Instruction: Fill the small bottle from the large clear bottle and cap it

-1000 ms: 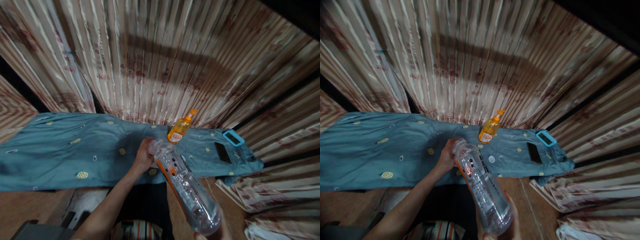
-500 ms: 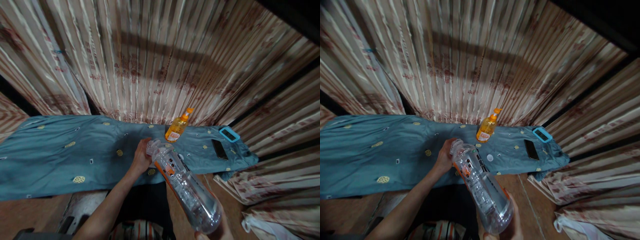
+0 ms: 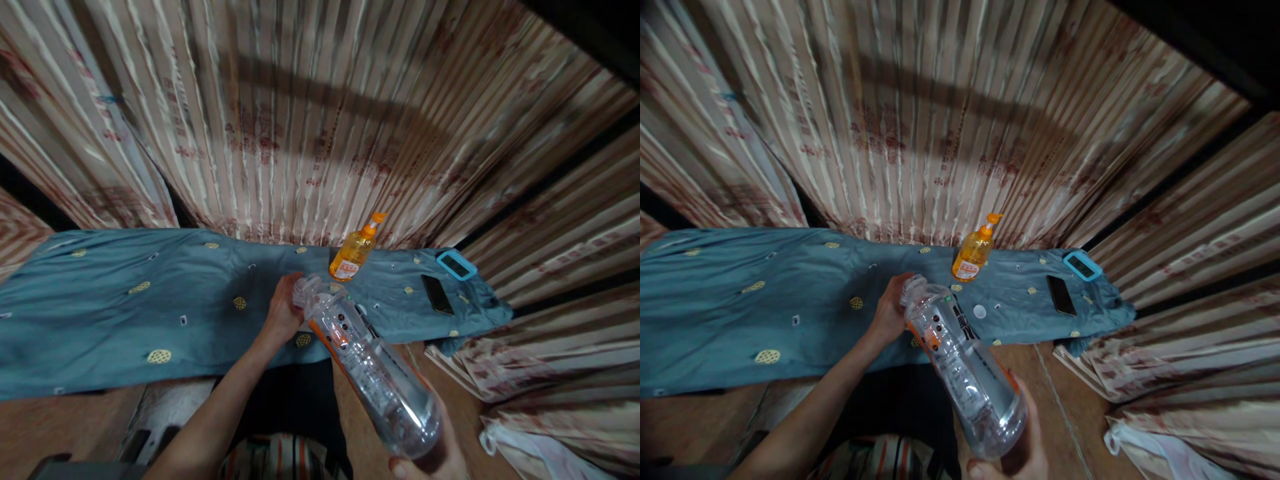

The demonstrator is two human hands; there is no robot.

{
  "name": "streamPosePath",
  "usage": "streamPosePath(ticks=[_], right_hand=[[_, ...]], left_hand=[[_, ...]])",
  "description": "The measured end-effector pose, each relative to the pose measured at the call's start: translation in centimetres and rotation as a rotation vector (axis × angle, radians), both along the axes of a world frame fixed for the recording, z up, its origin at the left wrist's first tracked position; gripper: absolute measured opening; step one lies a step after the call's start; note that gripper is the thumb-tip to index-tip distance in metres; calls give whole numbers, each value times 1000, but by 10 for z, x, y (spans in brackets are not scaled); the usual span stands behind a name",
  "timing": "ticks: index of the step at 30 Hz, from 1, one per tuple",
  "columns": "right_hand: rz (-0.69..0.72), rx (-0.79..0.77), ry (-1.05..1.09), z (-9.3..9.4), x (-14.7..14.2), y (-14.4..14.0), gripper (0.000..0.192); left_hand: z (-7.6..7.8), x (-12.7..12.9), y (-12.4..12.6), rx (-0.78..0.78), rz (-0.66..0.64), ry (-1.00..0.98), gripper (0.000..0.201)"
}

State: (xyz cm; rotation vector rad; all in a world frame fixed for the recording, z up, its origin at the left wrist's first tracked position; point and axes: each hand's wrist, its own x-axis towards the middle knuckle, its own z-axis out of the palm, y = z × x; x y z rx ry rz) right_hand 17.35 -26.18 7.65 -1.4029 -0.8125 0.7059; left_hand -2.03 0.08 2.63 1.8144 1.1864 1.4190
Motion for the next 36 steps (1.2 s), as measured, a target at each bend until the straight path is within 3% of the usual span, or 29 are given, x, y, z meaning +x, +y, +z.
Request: streamPosePath(ticks=[8,27,36], right_hand=[[57,-8,-59,-2,7,1,101],[34,-24,-119,-14,9,3,93],[103,-16,-47,-8,8,5,95]], left_hand=[[-4,-1,1,22,-5,14,51],[-6,0,7,52,10,64,49],[-6,-1,5,67,16,51,55]])
